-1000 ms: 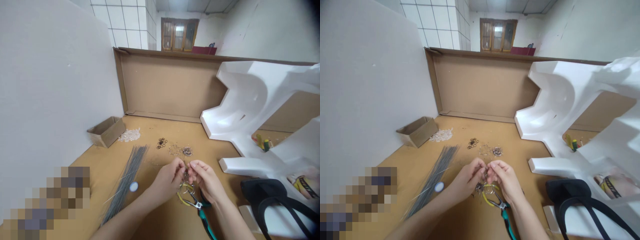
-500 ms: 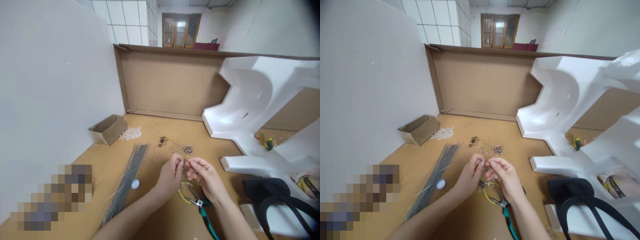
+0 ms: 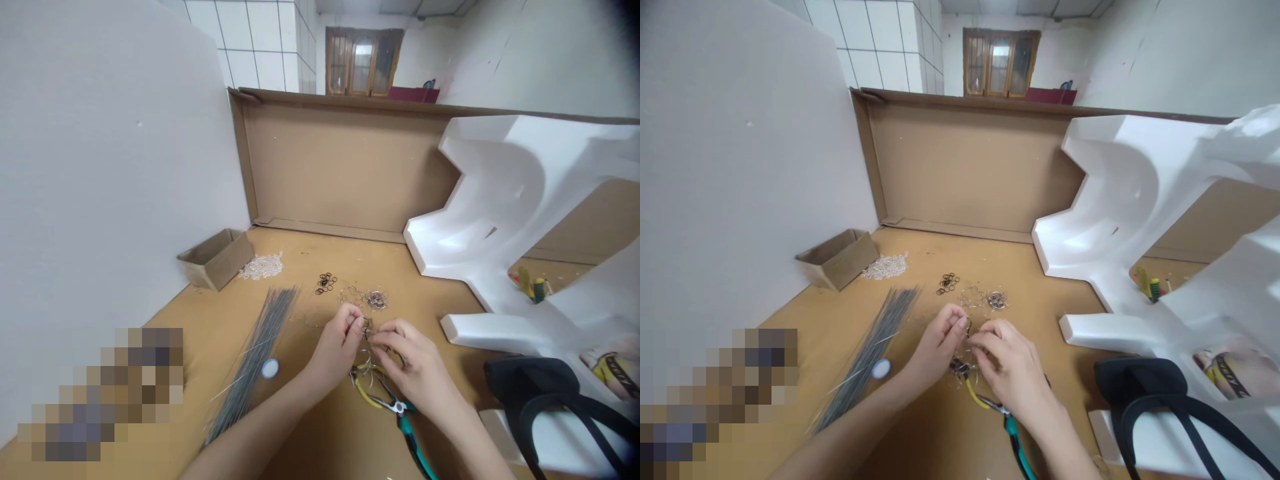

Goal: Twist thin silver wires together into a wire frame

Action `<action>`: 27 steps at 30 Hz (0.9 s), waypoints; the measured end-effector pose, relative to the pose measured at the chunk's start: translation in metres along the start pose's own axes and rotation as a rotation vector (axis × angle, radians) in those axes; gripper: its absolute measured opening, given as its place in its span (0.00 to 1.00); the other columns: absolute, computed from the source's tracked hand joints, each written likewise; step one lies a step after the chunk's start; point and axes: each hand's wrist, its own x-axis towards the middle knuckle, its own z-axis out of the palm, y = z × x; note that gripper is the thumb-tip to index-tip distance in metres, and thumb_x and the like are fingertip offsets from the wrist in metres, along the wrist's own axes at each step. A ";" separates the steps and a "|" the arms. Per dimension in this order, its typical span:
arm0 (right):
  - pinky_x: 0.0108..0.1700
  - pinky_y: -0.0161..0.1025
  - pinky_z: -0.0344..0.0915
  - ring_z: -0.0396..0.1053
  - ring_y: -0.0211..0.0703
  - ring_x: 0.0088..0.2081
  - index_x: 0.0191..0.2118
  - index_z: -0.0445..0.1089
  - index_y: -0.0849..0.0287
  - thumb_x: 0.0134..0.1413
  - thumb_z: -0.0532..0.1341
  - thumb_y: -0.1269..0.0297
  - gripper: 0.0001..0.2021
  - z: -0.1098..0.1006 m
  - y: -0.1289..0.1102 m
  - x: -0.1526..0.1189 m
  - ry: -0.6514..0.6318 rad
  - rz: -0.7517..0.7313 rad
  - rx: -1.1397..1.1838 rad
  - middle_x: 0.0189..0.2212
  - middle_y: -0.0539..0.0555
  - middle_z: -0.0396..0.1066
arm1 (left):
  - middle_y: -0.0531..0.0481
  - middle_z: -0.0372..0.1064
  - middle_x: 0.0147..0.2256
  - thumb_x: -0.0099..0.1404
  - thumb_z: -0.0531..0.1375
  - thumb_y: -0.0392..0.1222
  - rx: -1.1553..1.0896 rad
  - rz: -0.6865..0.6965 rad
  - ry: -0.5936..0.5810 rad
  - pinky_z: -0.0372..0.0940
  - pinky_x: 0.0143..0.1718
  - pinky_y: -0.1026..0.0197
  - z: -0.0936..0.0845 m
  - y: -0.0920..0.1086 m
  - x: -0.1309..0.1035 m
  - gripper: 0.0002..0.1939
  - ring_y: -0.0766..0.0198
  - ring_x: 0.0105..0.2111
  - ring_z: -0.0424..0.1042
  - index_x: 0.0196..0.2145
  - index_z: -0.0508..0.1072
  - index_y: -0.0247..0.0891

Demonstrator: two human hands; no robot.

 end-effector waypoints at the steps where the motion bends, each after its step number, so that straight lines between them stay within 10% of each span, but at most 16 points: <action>1: 0.35 0.37 0.64 0.66 0.41 0.35 0.38 0.70 0.54 0.55 0.54 0.71 0.09 0.000 -0.002 0.000 0.012 -0.052 -0.057 0.35 0.55 0.68 | 0.58 0.53 0.23 0.67 0.46 0.45 -0.017 -0.001 -0.006 0.53 0.27 0.67 0.000 0.001 0.000 0.09 0.70 0.23 0.55 0.31 0.57 0.38; 16: 0.34 0.39 0.62 0.64 0.42 0.34 0.37 0.68 0.57 0.57 0.53 0.72 0.07 0.000 -0.001 0.002 0.010 -0.176 -0.160 0.33 0.56 0.67 | 0.58 0.53 0.22 0.67 0.46 0.45 -0.052 -0.001 -0.045 0.54 0.27 0.67 0.001 0.001 -0.002 0.09 0.70 0.23 0.56 0.32 0.57 0.38; 21: 0.39 0.39 0.63 0.66 0.43 0.38 0.35 0.66 0.57 0.58 0.53 0.68 0.05 0.001 -0.001 0.001 0.019 -0.014 0.106 0.37 0.56 0.68 | 0.55 0.59 0.25 0.66 0.46 0.41 0.190 0.036 -0.075 0.54 0.27 0.66 0.001 0.000 -0.003 0.07 0.68 0.25 0.59 0.33 0.60 0.38; 27: 0.23 0.33 0.59 0.59 0.35 0.17 0.34 0.61 0.57 0.60 0.51 0.58 0.09 0.008 0.007 0.004 -0.005 0.430 0.567 0.14 0.43 0.59 | 0.49 0.60 0.35 0.64 0.48 0.36 0.382 0.207 -0.158 0.57 0.34 0.64 0.001 0.003 -0.005 0.07 0.66 0.33 0.62 0.29 0.61 0.36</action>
